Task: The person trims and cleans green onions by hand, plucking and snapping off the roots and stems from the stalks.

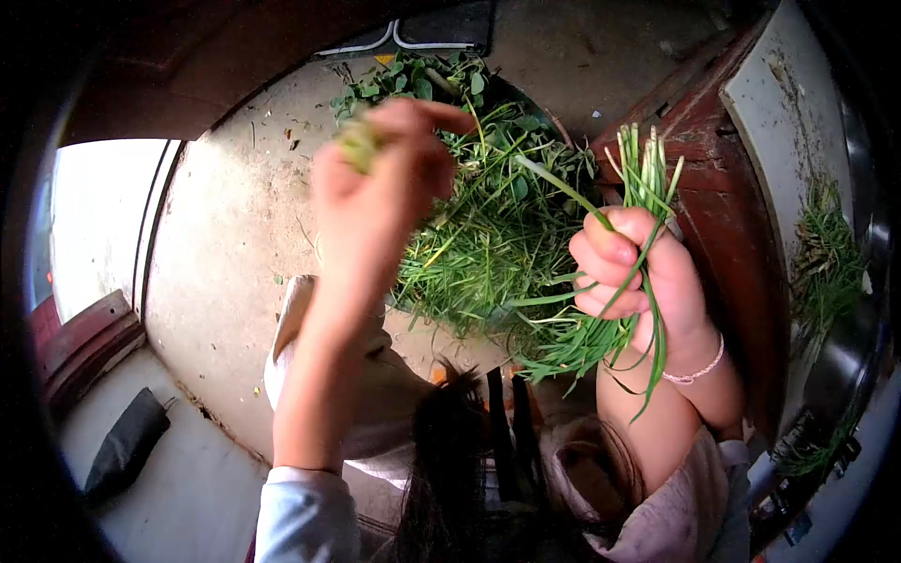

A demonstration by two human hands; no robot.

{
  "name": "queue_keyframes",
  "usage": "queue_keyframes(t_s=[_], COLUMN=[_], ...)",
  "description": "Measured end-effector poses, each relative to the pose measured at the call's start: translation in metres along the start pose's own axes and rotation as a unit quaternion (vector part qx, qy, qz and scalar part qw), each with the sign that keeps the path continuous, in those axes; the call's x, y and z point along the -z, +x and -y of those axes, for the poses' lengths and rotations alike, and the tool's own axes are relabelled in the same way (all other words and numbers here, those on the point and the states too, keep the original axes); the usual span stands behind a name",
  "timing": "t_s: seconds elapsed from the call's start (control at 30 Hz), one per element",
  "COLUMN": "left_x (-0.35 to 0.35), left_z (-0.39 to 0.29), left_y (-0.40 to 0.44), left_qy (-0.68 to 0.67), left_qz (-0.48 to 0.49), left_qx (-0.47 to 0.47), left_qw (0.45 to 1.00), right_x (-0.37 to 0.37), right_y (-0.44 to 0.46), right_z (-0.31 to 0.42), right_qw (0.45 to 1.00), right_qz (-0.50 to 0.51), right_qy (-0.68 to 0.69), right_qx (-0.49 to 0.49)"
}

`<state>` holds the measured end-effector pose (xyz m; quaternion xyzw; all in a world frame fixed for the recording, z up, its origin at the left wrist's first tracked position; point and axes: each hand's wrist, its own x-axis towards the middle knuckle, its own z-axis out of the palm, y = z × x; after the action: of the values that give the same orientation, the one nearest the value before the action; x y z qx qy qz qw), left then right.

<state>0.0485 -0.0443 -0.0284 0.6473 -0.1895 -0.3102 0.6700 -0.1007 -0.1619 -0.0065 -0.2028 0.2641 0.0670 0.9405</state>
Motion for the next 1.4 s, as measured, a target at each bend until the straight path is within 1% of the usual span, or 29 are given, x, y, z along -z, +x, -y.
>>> queue_keyframes(t_s=[0.03,0.07,0.13,0.17,0.2,0.27,0.3,0.33,0.4,0.47,0.5,0.53,0.63,0.7,0.73,0.8,0.83,0.87,0.93,1.07,1.13,1.17,1.2,1.23,1.27,1.3,1.33,1.4], left_x=[-0.009,-0.015,-0.02,-0.023,-0.026,-0.032,-0.034,-0.036,-0.041,-0.04,-0.038,-0.036,-0.037,-0.036,-0.029,-0.024,-0.017,-0.014,-0.015,-0.007,0.007,0.018,0.027,0.037,0.055,0.077,0.083,0.125], left_z=[0.003,0.006,0.004,0.007,0.008,0.01,0.01,0.007,0.008,0.004,0.003,0.006,0.002,0.003,0.012,0.008,0.011,0.009,0.015,0.018,0.009,0.013,0.008,0.003,0.002,0.004,-0.005,0.001], left_y=[-0.003,-0.006,-0.01,-0.008,-0.009,-0.012,-0.013,-0.015,-0.019,-0.019,-0.019,-0.019,-0.016,-0.012,-0.005,0.004,0.011,0.013,0.018,0.021,0.021,0.023,0.024,0.025,0.029,0.033,0.033,0.029], left_qy=[-0.013,-0.024,-0.106,-0.17,-0.169,-0.349,-0.305,-0.277,-0.274,-0.268,-0.264,-0.246,-0.248,-0.278,-0.334,-0.441,-0.491,-0.536,-0.57,-0.588,-0.622,-0.571,-0.409,-0.41,-0.296,-0.204,-0.158,-0.109], left_qz=[0.045,0.09,0.171,0.195,0.196,0.214,0.212,0.233,0.202,0.205,0.206,0.202,0.214,0.175,0.213,0.201,0.261,0.263,0.271,0.309,0.169,0.185,0.109,0.051,0.01,-0.038,-0.155,-0.134], left_qx=[-0.005,-0.009,0.034,0.044,0.043,0.066,0.082,0.059,0.067,0.076,0.082,0.106,0.131,0.139,0.137,0.127,0.104,0.1,0.047,-0.034,0.115,0.103,0.08,0.048,0.015,-0.057,-0.067,-0.068], left_qw=[0.999,0.996,0.979,0.965,0.965,0.91,0.925,0.93,0.938,0.938,0.939,0.942,0.936,0.934,0.908,0.865,0.825,0.796,0.775,0.747,0.756,0.793,0.903,0.909,0.955,0.977,0.973,0.983], right_x=[0.001,0.0,-0.003,-0.003,-0.002,-0.006,-0.014,-0.018,-0.018,-0.016,-0.018,-0.019,-0.013,-0.006,-0.006,0.005,0.012,0.021,0.03,0.041,0.043,0.042,0.041,0.042,0.043,0.044,0.042,0.05], right_y=[0.0,0.0,0.001,0.001,0.002,0.002,0.004,0.004,0.004,0.006,0.006,0.005,0.008,0.01,0.01,0.004,0.003,0.001,0.004,0.005,0.006,0.007,0.007,0.007,0.006,0.006,0.003,-0.001], right_z=[-0.002,-0.003,-0.003,-0.004,-0.005,-0.005,-0.006,-0.007,-0.011,-0.015,-0.014,-0.014,-0.017,-0.015,-0.012,-0.006,0.0,0.005,0.011,0.013,0.012,0.014,0.015,0.015,0.016,0.015,0.016,0.016], right_qw=[1.0,1.0,0.999,0.999,1.0,0.999,0.993,0.976,0.946,0.935,0.939,0.942,0.933,0.913,0.909,0.879,0.881,0.887,0.887,0.919,0.921,0.925,0.929,0.93,0.934,0.938,0.938,0.963], right_qz=[0.027,0.028,0.035,0.037,0.024,0.011,-0.059,-0.127,-0.179,-0.167,-0.146,-0.125,-0.151,-0.165,-0.161,-0.238,-0.244,-0.239,-0.256,-0.219,-0.214,-0.215,-0.216,-0.216,-0.202,-0.187,-0.185,-0.124], right_qy=[-0.005,-0.004,0.0,0.0,-0.014,-0.028,-0.091,-0.152,-0.233,-0.264,-0.26,-0.256,-0.271,-0.302,-0.313,-0.367,-0.361,-0.356,-0.329,-0.269,-0.259,-0.248,-0.238,-0.239,-0.221,-0.203,-0.204,-0.152], right_qx=[-0.01,-0.012,-0.02,-0.018,0.001,0.021,0.056,0.091,0.136,0.168,0.172,0.177,0.184,0.219,0.224,0.19,0.182,0.173,0.2,0.188,0.196,0.19,0.182,0.18,0.197,0.211,0.209,0.184])
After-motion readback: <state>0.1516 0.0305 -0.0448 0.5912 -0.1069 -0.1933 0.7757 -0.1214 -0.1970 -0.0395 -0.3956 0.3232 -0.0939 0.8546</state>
